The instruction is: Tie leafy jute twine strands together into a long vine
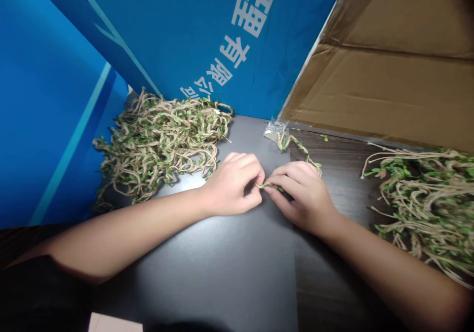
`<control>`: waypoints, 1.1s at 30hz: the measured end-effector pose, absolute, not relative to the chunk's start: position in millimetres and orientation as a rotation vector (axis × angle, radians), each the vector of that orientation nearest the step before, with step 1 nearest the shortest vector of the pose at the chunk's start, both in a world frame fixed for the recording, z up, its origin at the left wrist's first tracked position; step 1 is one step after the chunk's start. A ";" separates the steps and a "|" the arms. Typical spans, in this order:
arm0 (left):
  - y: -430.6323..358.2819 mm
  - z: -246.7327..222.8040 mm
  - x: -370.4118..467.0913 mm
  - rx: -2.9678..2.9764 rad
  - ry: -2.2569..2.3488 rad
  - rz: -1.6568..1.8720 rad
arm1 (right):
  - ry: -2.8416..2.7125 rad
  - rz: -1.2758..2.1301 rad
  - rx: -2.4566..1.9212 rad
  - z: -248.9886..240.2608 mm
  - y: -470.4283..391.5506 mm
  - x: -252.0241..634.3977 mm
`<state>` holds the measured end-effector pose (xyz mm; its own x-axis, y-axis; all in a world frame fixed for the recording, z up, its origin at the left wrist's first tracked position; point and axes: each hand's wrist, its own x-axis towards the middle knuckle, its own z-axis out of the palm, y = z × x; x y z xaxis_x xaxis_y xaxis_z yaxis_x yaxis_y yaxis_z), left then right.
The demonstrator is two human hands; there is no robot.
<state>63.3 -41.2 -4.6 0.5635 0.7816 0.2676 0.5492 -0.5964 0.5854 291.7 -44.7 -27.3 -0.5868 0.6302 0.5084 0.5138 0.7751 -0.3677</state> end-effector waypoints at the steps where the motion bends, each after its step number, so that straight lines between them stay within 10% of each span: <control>1: -41.2 -4.7 63.2 2.365 1.068 0.708 | -2.318 0.256 -0.839 -27.2 -44.6 292.0; 33: -43.5 -9.4 63.2 2.335 0.975 0.826 | -2.363 0.268 -0.973 -30.4 -47.7 293.8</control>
<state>63.2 -43.5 -9.4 0.5649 0.7497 0.3447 0.4631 -0.6338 0.6196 293.8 -47.7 -30.4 -0.5772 0.6973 0.4251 0.5845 0.7162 -0.3813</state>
